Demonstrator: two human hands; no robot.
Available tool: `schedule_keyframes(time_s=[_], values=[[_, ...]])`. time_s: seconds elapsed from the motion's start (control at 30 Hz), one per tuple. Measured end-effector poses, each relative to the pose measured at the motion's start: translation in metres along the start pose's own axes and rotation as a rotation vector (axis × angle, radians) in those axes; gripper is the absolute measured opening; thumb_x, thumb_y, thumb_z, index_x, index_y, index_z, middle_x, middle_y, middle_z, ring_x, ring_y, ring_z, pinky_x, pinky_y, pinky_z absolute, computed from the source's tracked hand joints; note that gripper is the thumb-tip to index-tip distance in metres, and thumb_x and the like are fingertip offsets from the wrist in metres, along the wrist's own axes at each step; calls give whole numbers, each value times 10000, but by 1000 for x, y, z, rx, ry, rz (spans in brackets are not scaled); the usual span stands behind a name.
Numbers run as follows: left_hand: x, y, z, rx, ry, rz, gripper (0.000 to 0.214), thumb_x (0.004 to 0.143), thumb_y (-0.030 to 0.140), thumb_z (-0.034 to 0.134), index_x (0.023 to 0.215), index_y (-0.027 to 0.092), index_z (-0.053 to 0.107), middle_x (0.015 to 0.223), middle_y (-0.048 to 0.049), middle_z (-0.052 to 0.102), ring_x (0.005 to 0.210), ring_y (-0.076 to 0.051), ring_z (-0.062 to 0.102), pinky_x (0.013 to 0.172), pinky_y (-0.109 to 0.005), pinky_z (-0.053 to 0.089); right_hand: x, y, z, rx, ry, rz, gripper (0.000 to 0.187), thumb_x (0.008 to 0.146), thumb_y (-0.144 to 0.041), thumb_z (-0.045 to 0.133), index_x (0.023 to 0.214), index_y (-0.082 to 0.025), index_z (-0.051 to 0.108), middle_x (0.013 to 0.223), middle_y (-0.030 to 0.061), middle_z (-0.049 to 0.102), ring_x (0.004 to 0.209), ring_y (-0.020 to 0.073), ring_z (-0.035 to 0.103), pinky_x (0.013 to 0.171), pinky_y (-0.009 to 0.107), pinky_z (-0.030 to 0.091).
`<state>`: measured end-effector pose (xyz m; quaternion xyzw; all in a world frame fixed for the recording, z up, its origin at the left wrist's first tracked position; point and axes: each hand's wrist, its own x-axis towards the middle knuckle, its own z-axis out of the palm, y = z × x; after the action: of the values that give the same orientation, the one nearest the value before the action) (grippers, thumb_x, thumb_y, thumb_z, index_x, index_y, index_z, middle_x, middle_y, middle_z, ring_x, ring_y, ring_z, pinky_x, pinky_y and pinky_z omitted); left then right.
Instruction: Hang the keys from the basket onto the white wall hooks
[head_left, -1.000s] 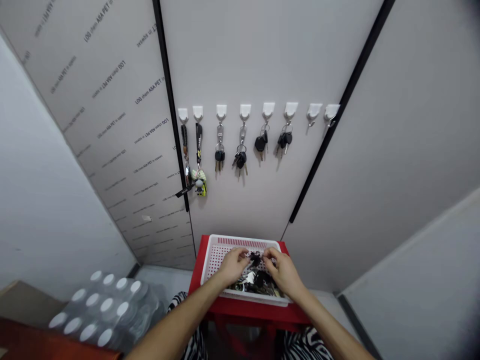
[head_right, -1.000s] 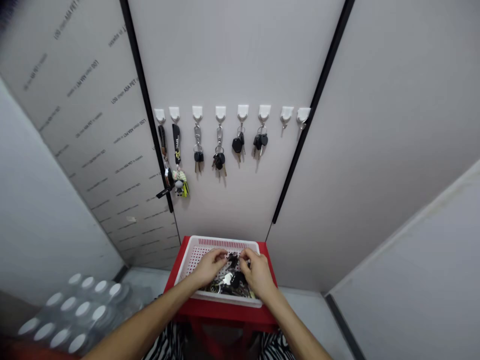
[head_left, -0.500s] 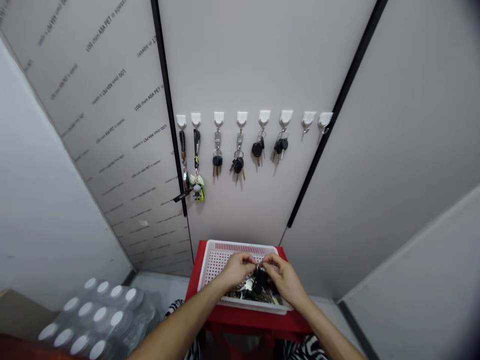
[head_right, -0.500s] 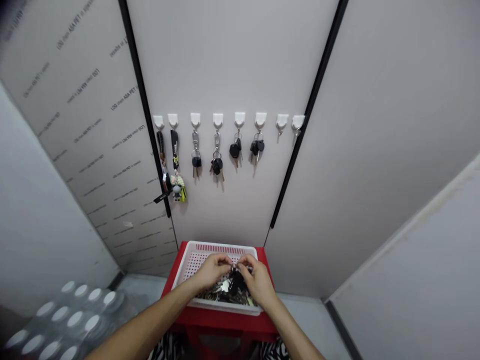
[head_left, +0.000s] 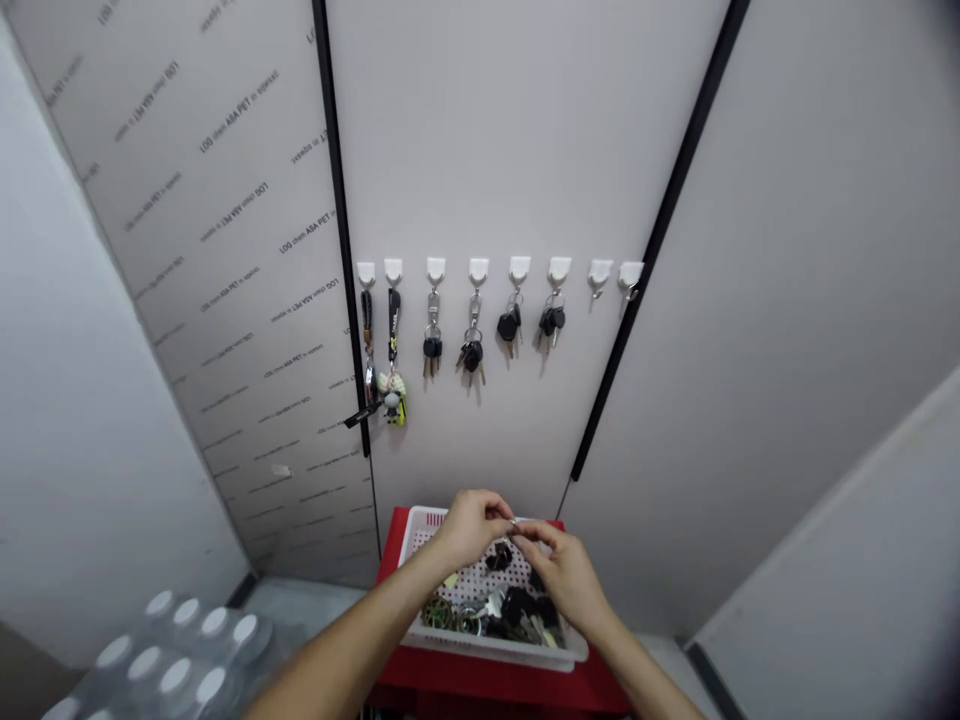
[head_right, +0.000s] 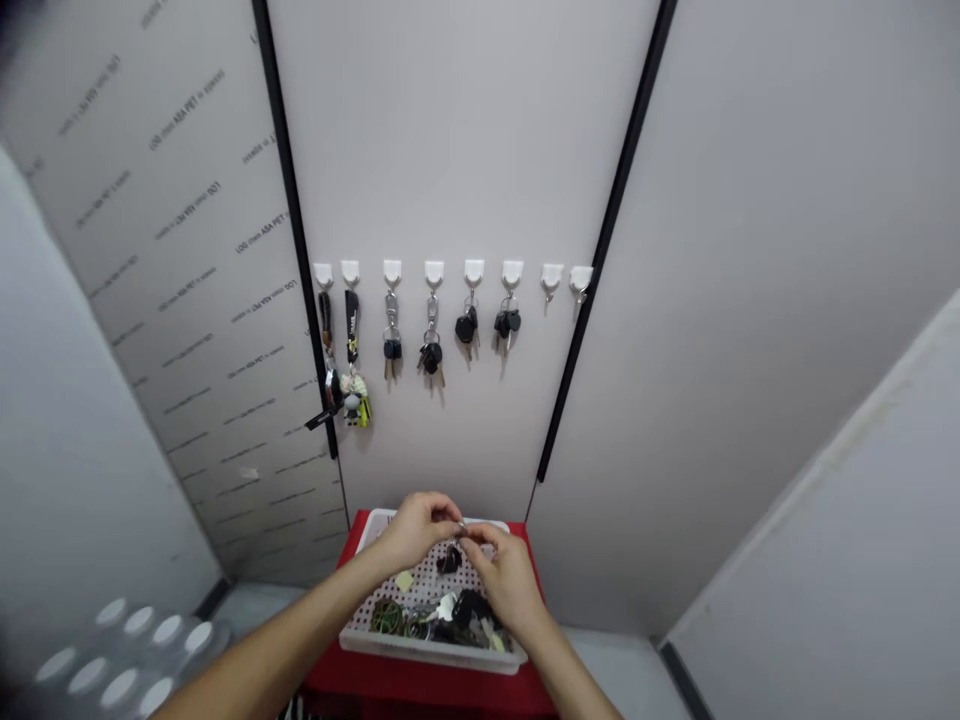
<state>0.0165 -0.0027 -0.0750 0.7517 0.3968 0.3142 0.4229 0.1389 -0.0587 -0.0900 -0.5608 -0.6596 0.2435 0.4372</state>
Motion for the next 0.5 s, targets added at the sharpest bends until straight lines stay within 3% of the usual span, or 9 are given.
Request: schedule_keyframes(time_s=[0.1, 0.2, 0.3, 0.5], values=[[4, 11, -1, -114, 5, 7, 116, 557, 162, 490, 643, 105, 544, 554, 9, 520, 523, -72, 435, 501, -174, 347, 6, -6, -4, 99, 65, 21, 208, 652, -337, 427, 661, -154, 526, 605, 13, 556, 591, 125, 499, 568, 234, 395], [8, 23, -5, -208, 9, 45, 126, 582, 166, 472, 676, 103, 528, 589, 1, 531, 555, -74, 449, 544, -182, 359, 23, -17, -21, 200, 109, 15, 203, 633, -343, 448, 591, -152, 501, 513, -11, 511, 505, 99, 468, 507, 217, 389], [12, 32, -9, -211, -15, 48, 139, 589, 167, 470, 701, 106, 525, 628, -7, 544, 584, -80, 457, 572, -191, 359, 51, -38, -55, 249, 179, -8, 195, 605, -337, 479, 557, -149, 500, 468, -23, 493, 463, 83, 453, 488, 209, 387], [14, 39, -14, -199, 1, 4, 132, 587, 151, 470, 700, 105, 521, 633, -3, 537, 588, -75, 453, 583, -190, 351, 117, -89, -127, 362, 469, -57, 178, 550, -311, 535, 559, -139, 492, 456, -36, 489, 391, 43, 435, 425, 177, 386]])
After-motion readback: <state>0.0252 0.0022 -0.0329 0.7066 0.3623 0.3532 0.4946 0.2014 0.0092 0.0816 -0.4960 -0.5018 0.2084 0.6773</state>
